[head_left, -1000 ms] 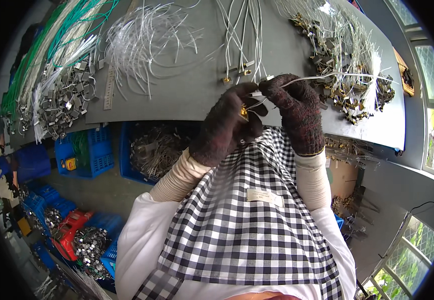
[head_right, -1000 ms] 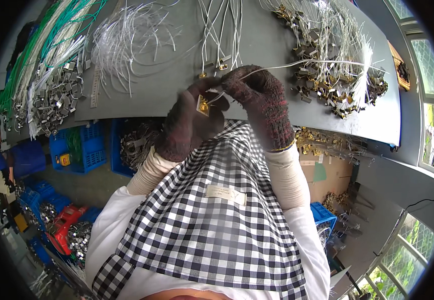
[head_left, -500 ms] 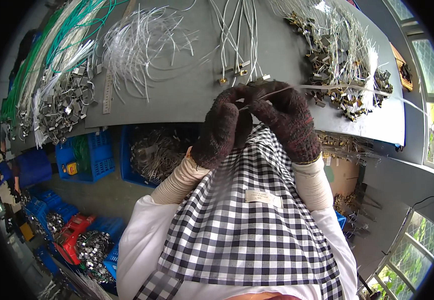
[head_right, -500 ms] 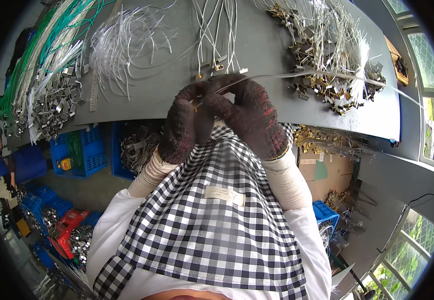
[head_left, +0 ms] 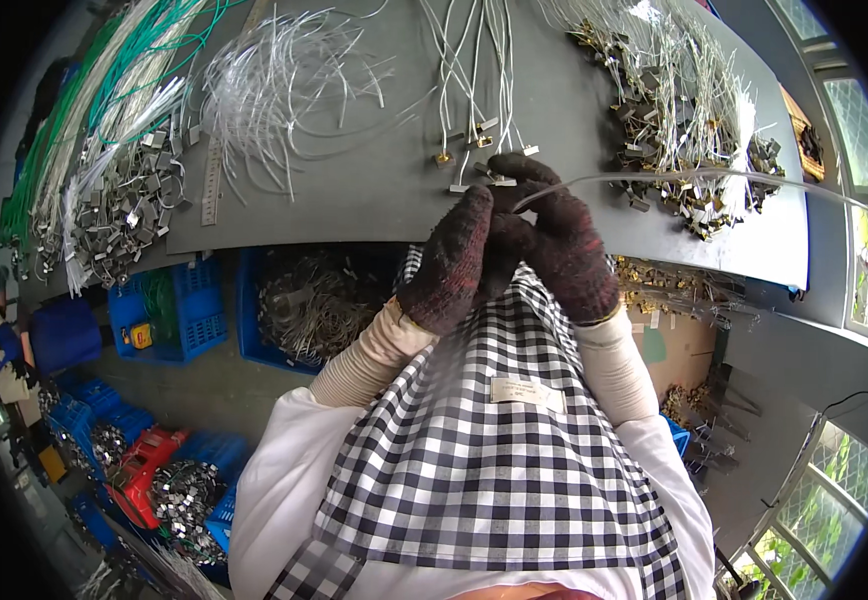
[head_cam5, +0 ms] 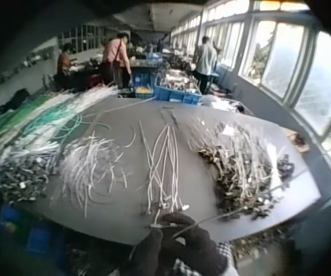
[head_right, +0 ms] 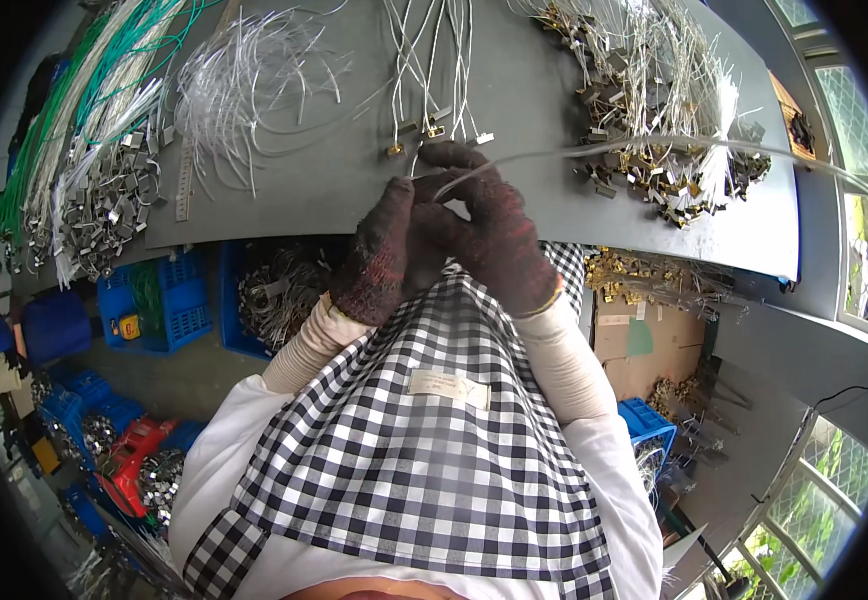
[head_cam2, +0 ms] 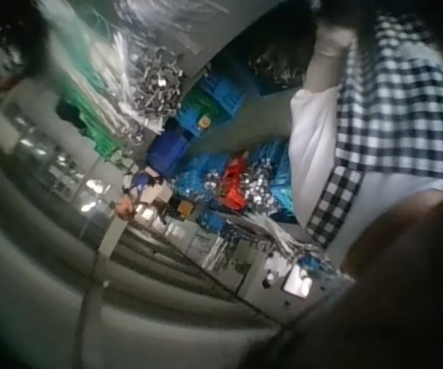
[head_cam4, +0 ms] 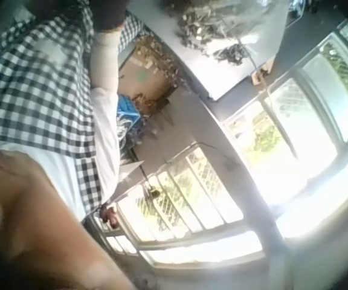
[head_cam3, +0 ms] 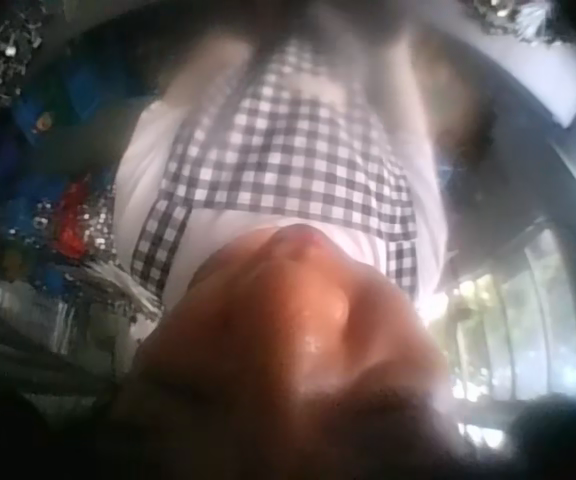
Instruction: Sort, straighten, and bundle wiring harnesses at a manual assembly station.
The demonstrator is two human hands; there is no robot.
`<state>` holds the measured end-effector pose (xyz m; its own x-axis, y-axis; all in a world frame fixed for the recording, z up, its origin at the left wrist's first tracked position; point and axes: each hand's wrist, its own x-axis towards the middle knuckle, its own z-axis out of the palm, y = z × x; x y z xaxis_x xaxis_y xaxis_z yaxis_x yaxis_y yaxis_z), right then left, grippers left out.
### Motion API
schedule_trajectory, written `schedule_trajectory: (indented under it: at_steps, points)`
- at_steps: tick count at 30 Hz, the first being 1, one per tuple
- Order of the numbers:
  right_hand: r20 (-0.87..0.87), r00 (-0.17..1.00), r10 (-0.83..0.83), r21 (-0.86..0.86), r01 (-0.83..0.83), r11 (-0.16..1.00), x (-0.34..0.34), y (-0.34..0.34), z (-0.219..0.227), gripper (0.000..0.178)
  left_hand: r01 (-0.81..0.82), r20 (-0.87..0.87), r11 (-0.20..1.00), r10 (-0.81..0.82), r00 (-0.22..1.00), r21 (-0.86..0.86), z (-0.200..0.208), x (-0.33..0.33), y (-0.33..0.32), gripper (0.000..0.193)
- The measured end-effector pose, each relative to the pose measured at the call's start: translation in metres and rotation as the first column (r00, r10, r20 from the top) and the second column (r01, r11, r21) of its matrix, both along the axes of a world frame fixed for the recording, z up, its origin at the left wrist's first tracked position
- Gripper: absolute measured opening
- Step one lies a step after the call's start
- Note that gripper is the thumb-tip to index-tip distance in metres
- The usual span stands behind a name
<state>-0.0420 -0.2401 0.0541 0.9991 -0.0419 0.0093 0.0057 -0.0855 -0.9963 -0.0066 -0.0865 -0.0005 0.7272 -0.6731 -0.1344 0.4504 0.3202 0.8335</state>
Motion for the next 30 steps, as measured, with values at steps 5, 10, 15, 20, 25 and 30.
schedule_trajectory:
  at_steps: [5, 10, 15, 20, 25, 30]
  points:
    - [0.018, 0.975, -0.222, -0.017, 0.222, 0.975, 0.001, -0.012, 0.056, 0.031, -0.049, -0.178, 0.997, 0.037, 0.983, -0.067, -0.022, 0.001, -0.006, 0.058]
    - [0.090, 0.969, -0.229, 0.143, 0.215, 0.966, 0.000, -0.009, 0.032, 0.025, -0.018, -0.184, 1.000, 0.019, 0.983, 0.010, 0.021, 0.003, -0.002, 0.056]
    - [0.079, 0.979, -0.190, -0.053, 0.194, 0.980, -0.005, 0.004, 0.016, 0.027, -0.001, -0.446, 0.975, -0.101, 0.889, -0.222, -0.022, 0.002, -0.007, 0.043]
    - [0.062, 0.993, -0.099, -0.139, 0.106, 0.985, 0.000, -0.001, 0.000, 0.028, 0.110, 0.021, 0.992, -0.111, 0.994, 0.061, -0.067, 0.010, -0.006, 0.058]
    - [-0.027, 0.996, -0.088, -0.034, 0.087, 0.996, 0.018, 0.001, -0.005, 0.025, 0.002, -0.333, 0.986, -0.058, 0.941, -0.168, -0.047, 0.022, -0.006, 0.061]
    - [-0.082, 0.996, -0.018, -0.299, -0.007, 0.954, 0.069, -0.028, -0.003, 0.031, -0.219, 0.190, 0.886, 0.153, 0.970, 0.407, 0.003, 0.049, 0.011, 0.047]
